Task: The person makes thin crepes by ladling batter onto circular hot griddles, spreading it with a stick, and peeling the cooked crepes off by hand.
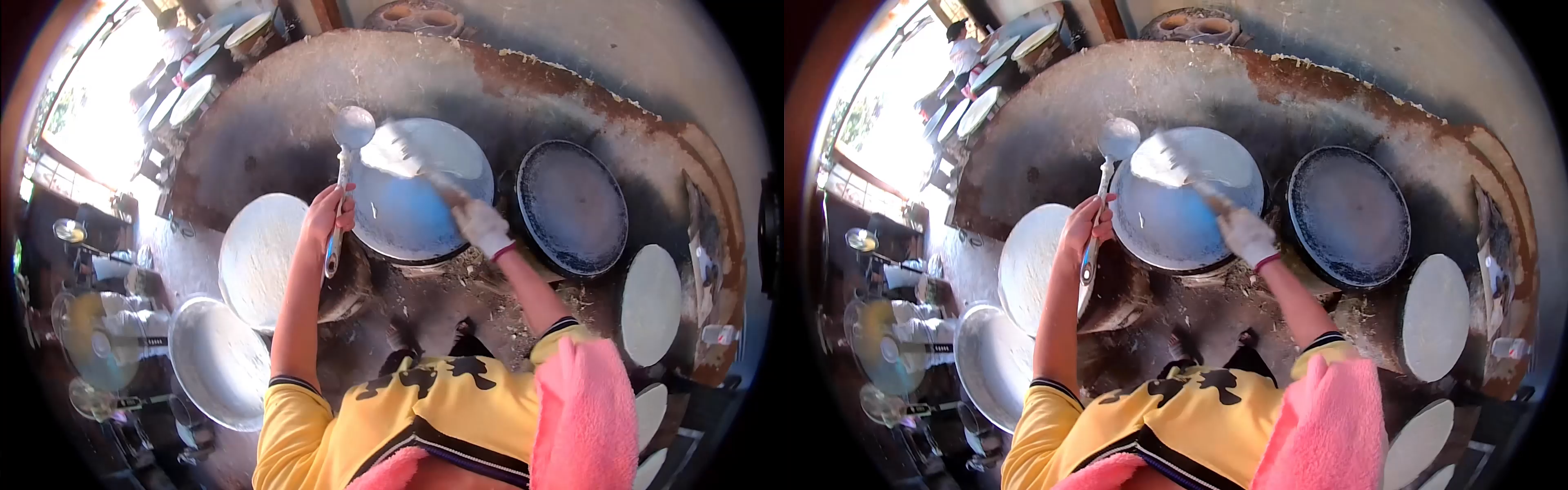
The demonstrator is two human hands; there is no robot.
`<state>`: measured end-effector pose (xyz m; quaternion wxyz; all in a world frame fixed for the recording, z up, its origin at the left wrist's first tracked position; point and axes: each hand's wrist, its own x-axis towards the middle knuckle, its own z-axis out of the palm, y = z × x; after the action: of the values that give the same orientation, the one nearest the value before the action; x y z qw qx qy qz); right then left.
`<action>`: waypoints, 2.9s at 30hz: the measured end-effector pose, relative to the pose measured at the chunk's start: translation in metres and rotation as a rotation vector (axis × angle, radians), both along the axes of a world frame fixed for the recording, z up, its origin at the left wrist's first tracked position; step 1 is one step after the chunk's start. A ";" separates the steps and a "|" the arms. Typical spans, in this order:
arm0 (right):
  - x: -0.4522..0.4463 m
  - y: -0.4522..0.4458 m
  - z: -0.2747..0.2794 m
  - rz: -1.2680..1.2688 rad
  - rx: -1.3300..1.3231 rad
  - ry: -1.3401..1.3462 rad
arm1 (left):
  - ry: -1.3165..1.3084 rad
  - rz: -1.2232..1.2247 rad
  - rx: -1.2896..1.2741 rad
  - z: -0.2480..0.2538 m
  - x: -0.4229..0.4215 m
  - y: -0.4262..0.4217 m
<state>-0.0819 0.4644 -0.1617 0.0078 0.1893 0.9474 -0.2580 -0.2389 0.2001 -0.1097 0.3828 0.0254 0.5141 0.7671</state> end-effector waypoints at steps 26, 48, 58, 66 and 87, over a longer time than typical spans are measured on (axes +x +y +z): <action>-0.034 -0.038 -0.009 0.125 -0.166 0.082 | 0.639 0.055 -0.480 -0.091 -0.079 0.016; 0.068 -0.051 -0.049 -0.106 -0.425 0.134 | 1.018 0.082 -1.093 -0.132 0.230 -0.091; 0.007 -0.293 -0.086 -0.365 -1.275 0.328 | 0.561 0.195 -0.004 0.012 0.106 -0.162; -0.022 -0.349 -0.062 -0.555 -1.435 0.467 | 0.283 0.274 -0.110 -0.015 0.168 -0.273; 0.059 -0.299 -0.077 -0.708 -1.181 0.408 | 0.081 0.236 -0.012 -0.015 0.205 -0.308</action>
<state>-0.0233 0.1649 -0.2382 -0.1525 0.3973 0.5139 -0.7449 -0.0335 -0.1075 -0.1251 0.2688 -0.0066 0.5332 0.8021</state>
